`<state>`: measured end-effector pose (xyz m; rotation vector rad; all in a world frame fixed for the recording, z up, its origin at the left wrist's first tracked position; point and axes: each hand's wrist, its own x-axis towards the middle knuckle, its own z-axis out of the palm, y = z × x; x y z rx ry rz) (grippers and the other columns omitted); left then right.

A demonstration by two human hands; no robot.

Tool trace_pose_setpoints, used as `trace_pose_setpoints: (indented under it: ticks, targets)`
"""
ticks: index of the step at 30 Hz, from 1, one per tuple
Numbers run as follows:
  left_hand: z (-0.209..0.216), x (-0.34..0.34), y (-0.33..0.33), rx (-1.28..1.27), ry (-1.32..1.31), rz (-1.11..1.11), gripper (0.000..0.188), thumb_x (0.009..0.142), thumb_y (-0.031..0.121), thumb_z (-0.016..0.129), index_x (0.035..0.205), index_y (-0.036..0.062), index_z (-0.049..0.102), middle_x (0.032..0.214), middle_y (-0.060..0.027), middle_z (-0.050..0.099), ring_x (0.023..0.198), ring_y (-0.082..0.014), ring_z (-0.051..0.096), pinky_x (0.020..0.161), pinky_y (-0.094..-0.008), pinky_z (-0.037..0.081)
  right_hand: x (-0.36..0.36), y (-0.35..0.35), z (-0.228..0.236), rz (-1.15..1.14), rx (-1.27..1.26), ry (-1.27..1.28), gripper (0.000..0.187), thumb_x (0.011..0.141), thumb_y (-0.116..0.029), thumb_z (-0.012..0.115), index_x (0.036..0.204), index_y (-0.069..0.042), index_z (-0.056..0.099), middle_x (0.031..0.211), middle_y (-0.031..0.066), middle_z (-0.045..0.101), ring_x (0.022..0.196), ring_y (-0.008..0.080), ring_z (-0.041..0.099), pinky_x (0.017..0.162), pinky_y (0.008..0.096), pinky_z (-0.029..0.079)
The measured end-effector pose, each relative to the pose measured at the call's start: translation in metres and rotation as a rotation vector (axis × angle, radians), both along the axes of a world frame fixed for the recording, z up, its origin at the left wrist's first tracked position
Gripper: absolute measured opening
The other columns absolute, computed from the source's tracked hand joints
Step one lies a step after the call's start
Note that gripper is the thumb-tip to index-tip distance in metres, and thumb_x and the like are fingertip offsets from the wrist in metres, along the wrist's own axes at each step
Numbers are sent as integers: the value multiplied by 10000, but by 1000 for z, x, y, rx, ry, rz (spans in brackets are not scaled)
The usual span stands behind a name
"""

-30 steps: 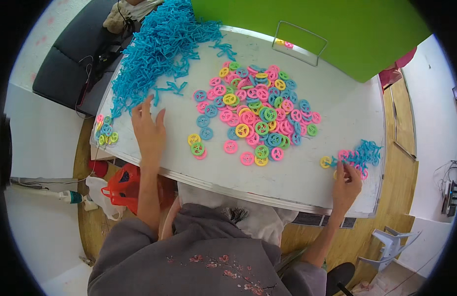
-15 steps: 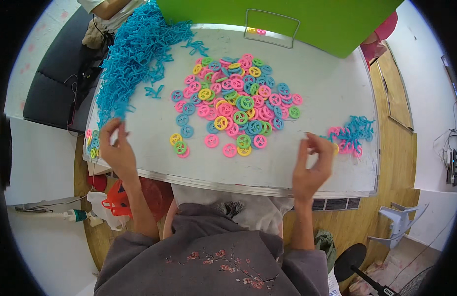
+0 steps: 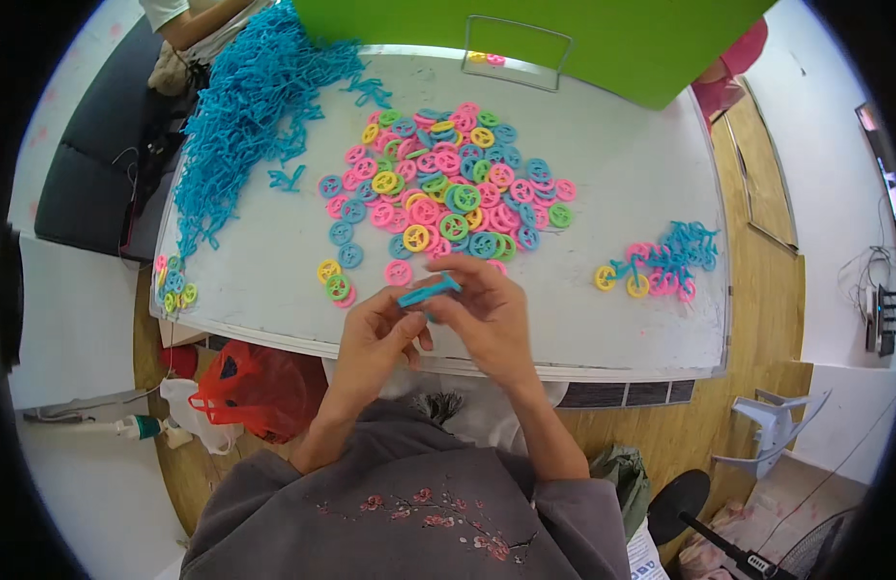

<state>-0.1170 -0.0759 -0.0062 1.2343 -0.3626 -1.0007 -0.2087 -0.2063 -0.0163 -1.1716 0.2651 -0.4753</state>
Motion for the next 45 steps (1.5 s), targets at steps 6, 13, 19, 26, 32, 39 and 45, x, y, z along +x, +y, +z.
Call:
trace_pose_setpoints:
  ticks: [6, 13, 19, 26, 32, 39, 45]
  targets:
    - [-20, 41, 24, 369, -1172, 478, 248, 774, 38, 691, 1016, 56, 637, 857, -43, 564, 700, -144, 536, 555, -251, 415, -11, -7, 4, -186, -2, 111, 342, 806, 59, 633, 1133, -1, 554, 1003, 41, 622, 823, 84, 596, 715, 204, 467]
    - [-25, 57, 28, 421, -925, 459, 225, 731, -22, 705, 940, 43, 654, 884, -45, 564, 663, -133, 526, 555, -245, 411, -9, -2, -9, -193, -94, 172, 260, 818, 58, 633, 1070, 15, 586, 863, 55, 648, 790, 92, 608, 682, 204, 477]
    - [-28, 62, 27, 440, -1021, 428, 173, 724, -41, 702, 877, 20, 650, 858, -50, 565, 644, -128, 527, 557, -249, 418, -4, 0, -5, -249, -101, 108, 159, 793, 61, 669, 941, 25, 623, 886, 66, 640, 804, 109, 605, 700, 239, 460]
    - [-21, 65, 26, 509, -966, 371, 163, 771, -9, 683, 907, 0, 593, 823, -82, 578, 702, -181, 581, 640, -290, 471, -5, 1, -8, -248, -336, 140, 159, 762, 112, 651, 882, 9, 635, 871, 86, 654, 832, 154, 627, 749, 277, 498]
    - [-4, 29, 13, 11, -338, 205, 153, 861, 77, 657, 952, 5, 556, 832, -49, 602, 729, -111, 596, 633, -242, 507, -4, 9, -6, -274, -597, 159, 203, 729, 131, 594, 851, -9, 676, 829, 76, 691, 810, 159, 648, 719, 288, 499]
    - [-13, 18, 2, -96, -32, 162, 156, 880, 81, 636, 942, 1, 517, 931, -68, 577, 844, -151, 622, 768, -318, 574, -6, 5, -8, -236, -693, 73, 227, 700, 154, 538, 812, 10, 674, 786, 105, 680, 806, 212, 682, 690, 292, 517]
    - [-22, 20, 0, -124, -39, 192, 87, 881, -20, 581, 913, -14, 500, 926, -83, 566, 844, -149, 618, 775, -318, 579, -5, 5, -5, -184, -636, 145, 214, 701, 149, 543, 788, 7, 678, 766, 96, 683, 808, 214, 687, 689, 292, 520]
